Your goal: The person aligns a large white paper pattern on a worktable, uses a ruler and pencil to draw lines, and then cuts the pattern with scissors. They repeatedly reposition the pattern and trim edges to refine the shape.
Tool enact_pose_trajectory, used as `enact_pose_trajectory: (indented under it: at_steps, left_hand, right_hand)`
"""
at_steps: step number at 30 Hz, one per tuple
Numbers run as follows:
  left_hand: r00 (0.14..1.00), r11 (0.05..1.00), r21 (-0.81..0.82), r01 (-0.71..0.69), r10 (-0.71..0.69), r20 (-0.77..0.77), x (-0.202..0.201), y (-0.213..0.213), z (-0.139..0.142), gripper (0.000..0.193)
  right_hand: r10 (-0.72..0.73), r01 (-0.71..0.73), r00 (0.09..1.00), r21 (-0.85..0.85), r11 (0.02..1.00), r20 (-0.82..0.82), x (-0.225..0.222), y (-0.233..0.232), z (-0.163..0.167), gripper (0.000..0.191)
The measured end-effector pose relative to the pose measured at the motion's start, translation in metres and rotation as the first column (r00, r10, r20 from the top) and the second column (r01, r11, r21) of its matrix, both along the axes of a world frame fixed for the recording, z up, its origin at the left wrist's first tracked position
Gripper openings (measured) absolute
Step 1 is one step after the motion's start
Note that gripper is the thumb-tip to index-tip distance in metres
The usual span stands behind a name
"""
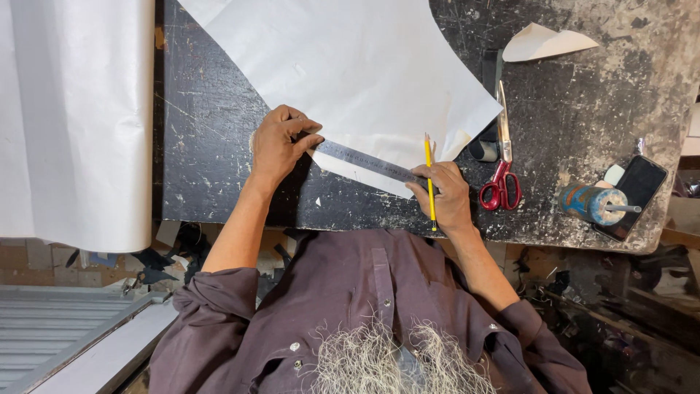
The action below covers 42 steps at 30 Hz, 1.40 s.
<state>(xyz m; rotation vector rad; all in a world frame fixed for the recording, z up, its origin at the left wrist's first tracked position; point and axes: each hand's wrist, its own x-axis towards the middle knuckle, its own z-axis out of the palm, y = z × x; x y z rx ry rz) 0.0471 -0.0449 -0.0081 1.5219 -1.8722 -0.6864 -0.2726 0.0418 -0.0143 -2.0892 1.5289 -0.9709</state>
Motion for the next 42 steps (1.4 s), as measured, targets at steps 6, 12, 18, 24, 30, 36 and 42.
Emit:
enact_pose_trajectory:
  at_steps: [6, 12, 18, 24, 30, 36, 42]
  left_hand:
    - [1.0, 1.0, -0.026, 0.016, -0.015, 0.018, 0.0, 0.0, -0.003, 0.024]
    - [1.0, 0.999, 0.044, 0.004, -0.004, -0.001, 0.0, 0.001, -0.008, 0.026]
    - [1.0, 1.0, 0.0, 0.018, -0.018, 0.014, 0.0, 0.002, -0.013, 0.028]
    - [1.0, 1.0, -0.012, 0.024, -0.024, 0.007, -0.001, 0.002, -0.015, 0.027]
    - [1.0, 0.999, 0.032, 0.011, -0.01, -0.01, -0.003, 0.004, -0.014, 0.028]
    - [0.999, 0.999, 0.036, 0.017, -0.018, 0.031, -0.005, 0.004, -0.014, 0.028]
    - [1.0, 0.999, 0.051, 0.017, -0.017, 0.0, -0.005, 0.004, -0.015, 0.029]
  right_hand:
    - [-0.022, 0.022, 1.0, 0.039, 0.999, 0.001, 0.0, 0.0, -0.001, 0.033]
    - [-0.03, 0.03, 0.999, 0.077, 0.997, 0.01, -0.012, 0.004, -0.001, 0.033]
    - [-0.054, 0.052, 0.998, 0.092, 0.994, 0.017, -0.019, 0.007, -0.003, 0.033]
    - [-0.02, 0.019, 1.0, 0.075, 0.997, 0.024, -0.024, 0.007, -0.005, 0.033]
    - [-0.044, 0.044, 0.999, 0.035, 0.998, -0.011, -0.04, 0.005, -0.01, 0.035]
    - [-0.042, 0.04, 0.998, 0.047, 0.998, 0.039, -0.05, 0.009, -0.012, 0.034]
    - [-0.033, 0.03, 0.999, 0.077, 0.997, 0.037, -0.05, 0.011, -0.01, 0.036]
